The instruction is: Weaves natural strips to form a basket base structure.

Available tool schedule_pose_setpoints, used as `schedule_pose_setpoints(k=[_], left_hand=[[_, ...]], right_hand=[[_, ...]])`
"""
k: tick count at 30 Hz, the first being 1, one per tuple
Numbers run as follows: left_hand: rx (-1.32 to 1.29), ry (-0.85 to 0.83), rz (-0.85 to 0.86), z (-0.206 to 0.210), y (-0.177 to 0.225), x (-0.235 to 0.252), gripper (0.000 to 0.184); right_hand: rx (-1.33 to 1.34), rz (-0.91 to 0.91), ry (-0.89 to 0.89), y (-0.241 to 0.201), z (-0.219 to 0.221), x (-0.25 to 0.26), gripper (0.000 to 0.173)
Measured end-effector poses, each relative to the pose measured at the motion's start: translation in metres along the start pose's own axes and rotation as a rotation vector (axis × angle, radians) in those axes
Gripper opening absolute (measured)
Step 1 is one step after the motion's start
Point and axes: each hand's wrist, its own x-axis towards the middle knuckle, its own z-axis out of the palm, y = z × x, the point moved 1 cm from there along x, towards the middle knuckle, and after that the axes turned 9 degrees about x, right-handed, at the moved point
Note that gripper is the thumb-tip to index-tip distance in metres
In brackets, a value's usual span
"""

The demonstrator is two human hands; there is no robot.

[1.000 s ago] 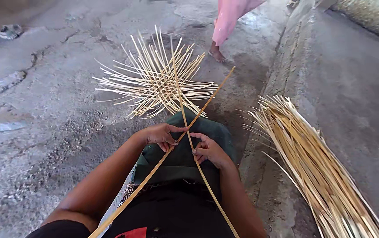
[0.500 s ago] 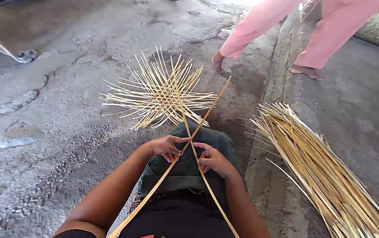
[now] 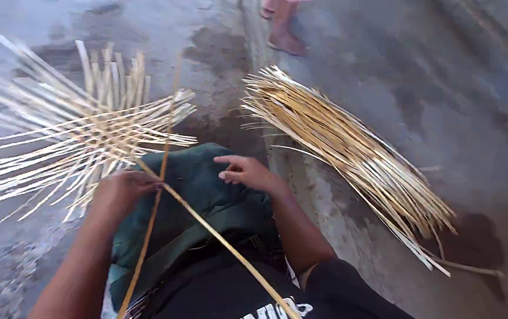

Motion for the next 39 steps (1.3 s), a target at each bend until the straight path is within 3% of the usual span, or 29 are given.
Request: schedule_pose_setpoints(k=[5, 9, 15, 22, 27, 31, 35, 39], left_hand=[[0.044, -0.002, 0.066, 0.006, -0.011, 0.008, 0.011], [0.127, -0.019, 0.046, 0.001, 0.002, 0.005, 0.012], [0.122, -0.007, 0.033, 0.003, 0.004, 0.008, 0.011], [0.062, 0.057, 0.032, 0.009, 0.000, 0.006, 0.018], [0.079, 0.136, -0.035, 0.009, -0.011, 0.004, 0.070], [0.073, 0.200, -0.081, 0.013, -0.023, -0.001, 0.089], [0.012, 0.194, -0.084, 0.015, -0.024, -0.005, 0.102], [-0.081, 0.142, -0.093, 0.015, -0.026, -0.007, 0.098]], right_hand=[[-0.315, 0.164, 0.598, 0.035, -0.125, -0.077, 0.042], [-0.427, 0.370, 1.029, 0.056, -0.195, -0.149, 0.034], [-0.445, 0.547, 1.314, 0.076, -0.236, -0.201, 0.027], [-0.443, 0.641, 1.348, 0.088, -0.255, -0.214, 0.023], [-0.499, 0.781, 1.255, 0.115, -0.261, -0.207, 0.024], [-0.545, 0.802, 1.262, 0.124, -0.261, -0.207, 0.023], [-0.564, 0.674, 1.197, 0.116, -0.258, -0.215, 0.023], [-0.491, 0.333, 1.070, 0.085, -0.253, -0.225, 0.026]])
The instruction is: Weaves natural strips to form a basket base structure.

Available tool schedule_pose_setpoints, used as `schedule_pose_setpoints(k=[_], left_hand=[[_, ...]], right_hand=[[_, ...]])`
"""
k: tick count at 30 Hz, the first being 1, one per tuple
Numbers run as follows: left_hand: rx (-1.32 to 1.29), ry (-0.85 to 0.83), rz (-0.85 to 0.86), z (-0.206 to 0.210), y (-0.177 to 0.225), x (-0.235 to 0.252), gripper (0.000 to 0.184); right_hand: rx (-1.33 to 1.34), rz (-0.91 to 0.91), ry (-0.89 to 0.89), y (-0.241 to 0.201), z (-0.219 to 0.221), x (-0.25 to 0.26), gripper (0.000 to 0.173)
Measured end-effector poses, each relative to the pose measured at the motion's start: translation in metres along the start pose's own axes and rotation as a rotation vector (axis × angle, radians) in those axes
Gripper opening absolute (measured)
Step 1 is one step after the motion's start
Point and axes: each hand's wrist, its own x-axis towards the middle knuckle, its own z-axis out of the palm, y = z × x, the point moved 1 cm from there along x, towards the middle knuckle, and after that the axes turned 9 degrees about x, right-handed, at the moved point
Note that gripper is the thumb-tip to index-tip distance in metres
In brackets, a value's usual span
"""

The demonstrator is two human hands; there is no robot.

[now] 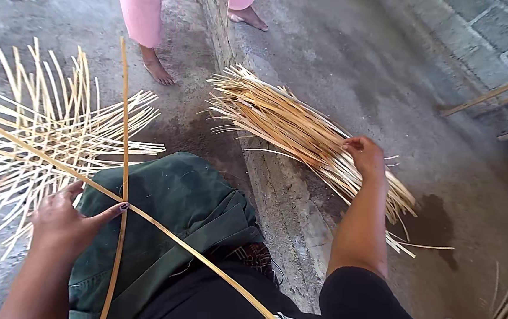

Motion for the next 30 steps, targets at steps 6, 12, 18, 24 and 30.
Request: schedule_pose_setpoints(k=[6, 12, 18, 24, 30], left_hand=[[-0.113, -0.017, 0.006, -0.004, 0.018, -0.005, 0.085], [-0.165, -0.020, -0.111, -0.008, 0.038, -0.008, 0.090], [-0.039, 0.172, -0.123, -0.011, 0.048, -0.021, 0.080], [0.168, 0.469, -0.093, 0.006, 0.053, -0.044, 0.062], [0.180, 0.401, -0.108, 0.010, 0.040, -0.039, 0.066]], right_hand=[[-0.015, -0.280, 0.193, -0.096, -0.049, -0.041, 0.026], [0.154, -0.550, 0.215, -0.156, -0.016, -0.063, 0.034], [0.325, -0.657, -0.292, -0.214, 0.123, -0.066, 0.024], [0.302, -0.822, -0.723, -0.249, 0.230, -0.075, 0.012], [0.307, -0.796, -0.781, -0.249, 0.260, -0.073, 0.011]])
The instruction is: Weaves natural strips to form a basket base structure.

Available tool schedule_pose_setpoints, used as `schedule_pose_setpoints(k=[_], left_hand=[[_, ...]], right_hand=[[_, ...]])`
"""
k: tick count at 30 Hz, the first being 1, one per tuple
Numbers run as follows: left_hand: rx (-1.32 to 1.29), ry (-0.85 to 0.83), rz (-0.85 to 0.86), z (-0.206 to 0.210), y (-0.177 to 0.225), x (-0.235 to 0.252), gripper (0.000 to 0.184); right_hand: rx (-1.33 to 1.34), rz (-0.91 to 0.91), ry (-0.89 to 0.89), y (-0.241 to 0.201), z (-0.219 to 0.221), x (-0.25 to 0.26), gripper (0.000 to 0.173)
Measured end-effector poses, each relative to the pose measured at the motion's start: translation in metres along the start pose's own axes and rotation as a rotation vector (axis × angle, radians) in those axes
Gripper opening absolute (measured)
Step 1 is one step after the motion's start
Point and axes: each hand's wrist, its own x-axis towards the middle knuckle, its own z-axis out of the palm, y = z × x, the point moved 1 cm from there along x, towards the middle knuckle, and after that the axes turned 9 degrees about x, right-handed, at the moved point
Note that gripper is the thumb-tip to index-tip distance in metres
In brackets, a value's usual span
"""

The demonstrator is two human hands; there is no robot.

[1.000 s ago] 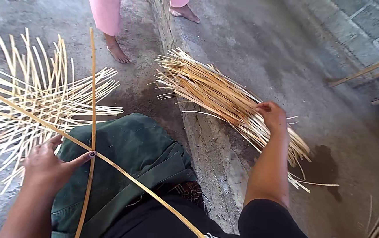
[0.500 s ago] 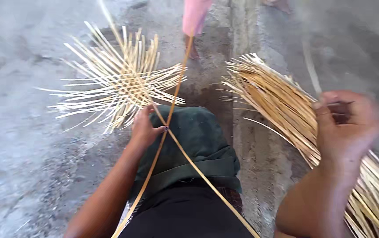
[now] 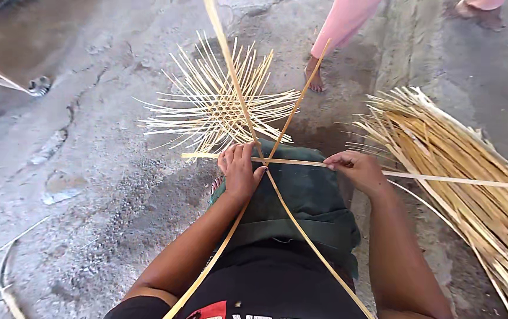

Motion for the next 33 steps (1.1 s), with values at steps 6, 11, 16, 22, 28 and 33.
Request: schedule_pose_setpoints(k=[6, 11, 16, 22, 28, 33], left_hand=[[-0.013, -0.043, 0.053, 0.007, 0.000, 0.010, 0.067], [-0.068, -0.069, 0.059, 0.010, -0.002, 0.013, 0.069], [-0.063, -0.103, 0.038, 0.011, -0.004, 0.014, 0.083], [0.067, -0.190, 0.180, 0.013, -0.001, 0.017, 0.062], [0.087, -0.238, 0.292, 0.009, 0.007, 0.018, 0.033], [0.065, -0.260, 0.277, 0.016, 0.005, 0.018, 0.033]], right_hand=[[0.046, -0.103, -0.001, -0.015, 0.035, 0.015, 0.012], [0.056, -0.128, 0.019, -0.017, 0.038, 0.021, 0.013], [0.013, -0.141, 0.026, -0.017, 0.037, 0.017, 0.013], [-0.206, -0.246, 0.098, -0.008, 0.044, 0.008, 0.019], [-0.200, -0.142, 0.407, 0.006, 0.008, -0.050, 0.026], [-0.132, 0.296, 0.854, 0.052, -0.055, -0.135, 0.029]])
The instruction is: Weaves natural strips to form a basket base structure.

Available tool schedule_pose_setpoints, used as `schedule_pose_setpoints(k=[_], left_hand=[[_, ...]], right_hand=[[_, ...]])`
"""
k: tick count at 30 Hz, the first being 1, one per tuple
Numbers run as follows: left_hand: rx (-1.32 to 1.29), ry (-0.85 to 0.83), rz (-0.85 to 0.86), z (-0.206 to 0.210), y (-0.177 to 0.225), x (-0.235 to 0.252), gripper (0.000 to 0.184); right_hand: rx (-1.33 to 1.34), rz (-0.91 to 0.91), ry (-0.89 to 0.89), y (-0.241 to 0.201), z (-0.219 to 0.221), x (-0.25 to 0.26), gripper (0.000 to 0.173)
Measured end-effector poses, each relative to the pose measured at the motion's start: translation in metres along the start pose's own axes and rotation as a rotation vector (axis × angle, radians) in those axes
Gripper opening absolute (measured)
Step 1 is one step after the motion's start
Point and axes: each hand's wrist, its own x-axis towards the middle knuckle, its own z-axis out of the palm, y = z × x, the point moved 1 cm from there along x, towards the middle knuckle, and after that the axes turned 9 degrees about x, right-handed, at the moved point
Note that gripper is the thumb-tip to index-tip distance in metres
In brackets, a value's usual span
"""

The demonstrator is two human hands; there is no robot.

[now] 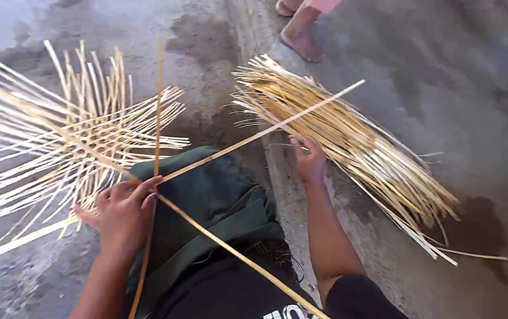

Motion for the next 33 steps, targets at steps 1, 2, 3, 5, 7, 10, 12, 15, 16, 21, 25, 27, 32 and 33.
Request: schedule_pose_setpoints(k=[1, 2, 3, 5, 7, 10, 12, 15, 16, 21, 25, 27, 32, 33], left_hand=[[-0.006, -0.001, 0.002, 0.000, 0.000, 0.000, 0.033], [-0.014, -0.004, 0.004, 0.000, 0.000, 0.000, 0.033], [-0.023, -0.008, 0.003, -0.001, 0.000, 0.000, 0.034], [-0.032, -0.012, 0.003, -0.002, 0.000, -0.001, 0.035], [-0.050, -0.014, 0.013, -0.004, -0.001, -0.001, 0.035], [-0.070, -0.034, 0.021, -0.005, -0.004, -0.002, 0.035], [-0.058, -0.052, 0.018, -0.005, -0.006, -0.002, 0.035], [-0.046, -0.057, 0.015, -0.003, -0.007, -0.001, 0.034], [-0.048, -0.054, 0.014, -0.003, -0.007, -0.001, 0.034], [-0.059, -0.051, 0.001, -0.002, -0.007, -0.001, 0.035], [-0.065, -0.044, -0.003, -0.003, -0.009, -0.002, 0.034], [-0.069, -0.041, -0.003, -0.003, -0.008, -0.001, 0.035], [-0.087, -0.042, 0.010, -0.004, -0.007, 0.000, 0.034], [-0.095, -0.043, 0.016, -0.005, -0.007, 0.000, 0.034]], right_hand=[[0.006, 0.089, 0.092, 0.015, -0.018, 0.000, 0.031], [0.009, 0.172, 0.185, 0.029, -0.038, -0.001, 0.032], [0.000, 0.252, 0.273, 0.042, -0.058, -0.001, 0.033], [-0.050, 0.364, 0.430, 0.066, -0.100, 0.002, 0.031], [-0.147, 0.456, 0.511, 0.082, -0.142, 0.007, 0.030], [-0.308, 0.567, 0.445, 0.098, -0.192, 0.015, 0.026], [-0.365, 0.600, 0.329, 0.107, -0.210, 0.020, 0.023], [-0.449, 0.545, 0.126, 0.115, -0.212, 0.026, 0.020], [-0.481, 0.518, 0.093, 0.119, -0.207, 0.027, 0.020], [-0.547, 0.463, 0.116, 0.122, -0.193, 0.023, 0.025], [-0.569, 0.364, 0.073, 0.110, -0.201, 0.018, 0.024], [-0.577, 0.206, 0.157, 0.089, -0.209, 0.016, 0.025], [-0.744, 0.204, 0.495, 0.012, -0.244, 0.014, 0.037], [-0.748, 0.224, 0.574, 0.000, -0.253, 0.015, 0.038]])
